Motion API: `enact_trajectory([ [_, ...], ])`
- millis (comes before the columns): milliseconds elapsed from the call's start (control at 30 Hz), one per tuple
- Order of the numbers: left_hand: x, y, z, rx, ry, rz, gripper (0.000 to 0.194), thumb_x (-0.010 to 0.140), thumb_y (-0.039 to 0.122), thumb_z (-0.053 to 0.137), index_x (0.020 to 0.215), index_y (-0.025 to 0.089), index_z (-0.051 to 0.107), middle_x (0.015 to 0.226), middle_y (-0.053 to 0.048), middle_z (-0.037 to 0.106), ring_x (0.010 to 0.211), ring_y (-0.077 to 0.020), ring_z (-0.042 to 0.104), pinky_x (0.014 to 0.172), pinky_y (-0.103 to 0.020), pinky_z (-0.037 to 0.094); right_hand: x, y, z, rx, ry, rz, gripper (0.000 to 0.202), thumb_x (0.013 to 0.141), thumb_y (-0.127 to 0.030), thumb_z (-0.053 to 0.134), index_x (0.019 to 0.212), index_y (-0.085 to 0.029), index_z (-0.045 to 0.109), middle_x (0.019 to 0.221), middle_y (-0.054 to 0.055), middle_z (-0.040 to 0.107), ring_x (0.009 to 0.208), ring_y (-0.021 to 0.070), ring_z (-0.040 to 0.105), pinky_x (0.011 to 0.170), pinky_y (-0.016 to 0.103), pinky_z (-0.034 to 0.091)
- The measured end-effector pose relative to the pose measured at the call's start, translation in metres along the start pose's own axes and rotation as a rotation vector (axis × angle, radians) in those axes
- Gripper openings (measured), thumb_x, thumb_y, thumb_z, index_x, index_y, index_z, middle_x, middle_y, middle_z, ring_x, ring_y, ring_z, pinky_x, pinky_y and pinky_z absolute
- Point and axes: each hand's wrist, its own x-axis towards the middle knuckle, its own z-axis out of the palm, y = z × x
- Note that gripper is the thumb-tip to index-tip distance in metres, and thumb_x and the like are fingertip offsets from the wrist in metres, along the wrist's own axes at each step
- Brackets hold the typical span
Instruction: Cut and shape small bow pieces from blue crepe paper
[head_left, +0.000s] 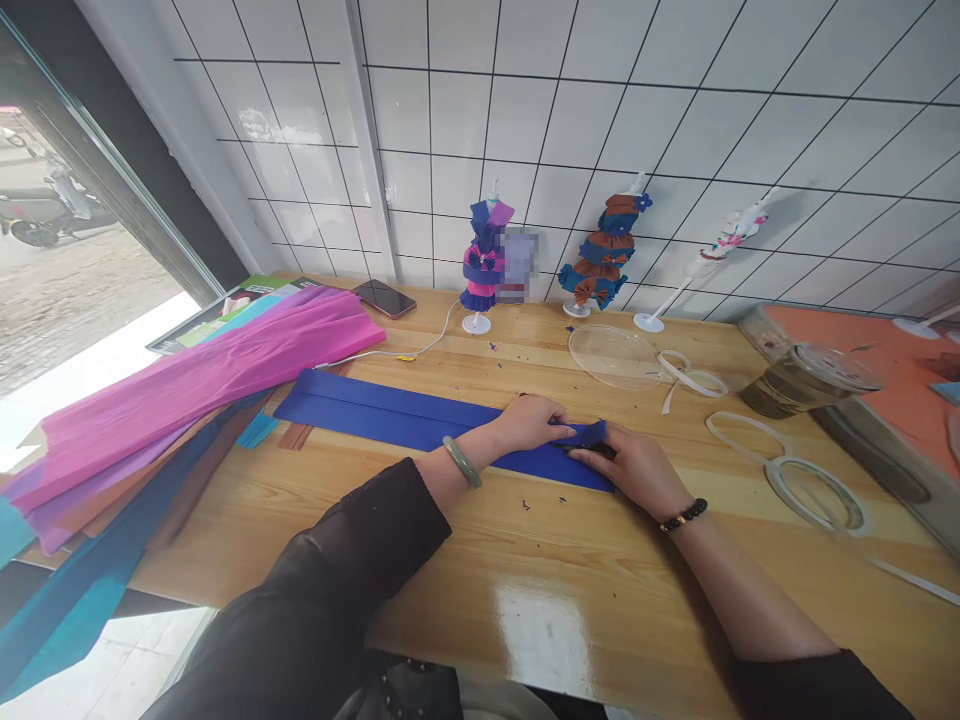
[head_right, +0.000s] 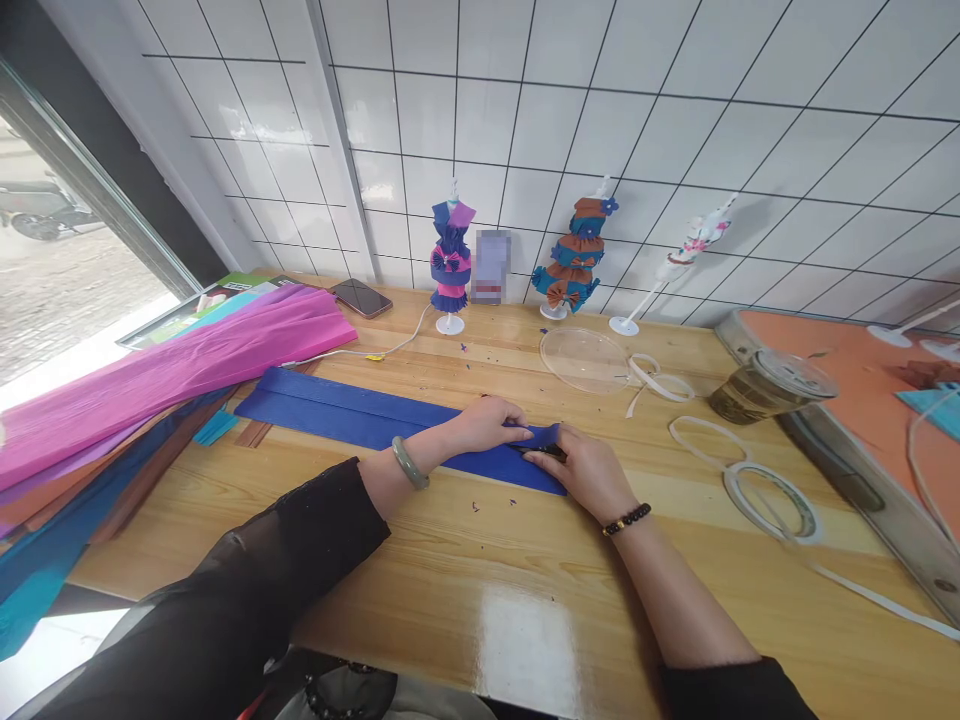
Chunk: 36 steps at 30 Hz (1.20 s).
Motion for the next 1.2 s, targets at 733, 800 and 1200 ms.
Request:
enact_trajectory([
  [733,-0.017,-0.029,-0.045,-0.101,-0.161,-0.032,0.023,0.076,0.035,0.059,0.08,0.014,0.067,0.072,-0.001,0.064,0.066,-0.01,0.054,0.063,-0.021,0.036,0.001,-0.001,0.0,-0.026,0.001,0.024,0.037,0.081,-0.055,0.048,0.086,-0.02,0.059,0.082,0.007,0.067,0.074,0.022,0.064,0.061,0.032,0.047],
  [800,-0.017,-0.029,-0.045,-0.103,-0.159,-0.039,0.023,0.076,0.036,0.059,0.08,0.015,0.067,0.072,0.0,0.064,0.066,-0.0099,0.053,0.062,-0.021,0.036,0.002,-0.002,-0.001,-0.022,-0.013,0.011,0.035,0.081,-0.054,0.048,0.082,-0.021,0.059,0.079,0.006,0.066,0.071,0.0212,0.063,0.059,0.031,0.046],
  [1200,-0.015,-0.035,-0.04,-0.126,-0.142,-0.056,0.023,0.075,0.037,0.059,0.081,0.016,0.067,0.073,0.0,0.064,0.068,-0.0103,0.054,0.063,-0.022,0.035,0.005,-0.007,-0.002,-0.047,-0.003,0.009,0.036,0.081,-0.056,0.047,0.079,-0.022,0.057,0.076,0.005,0.065,0.069,0.0204,0.062,0.058,0.03,0.044],
])
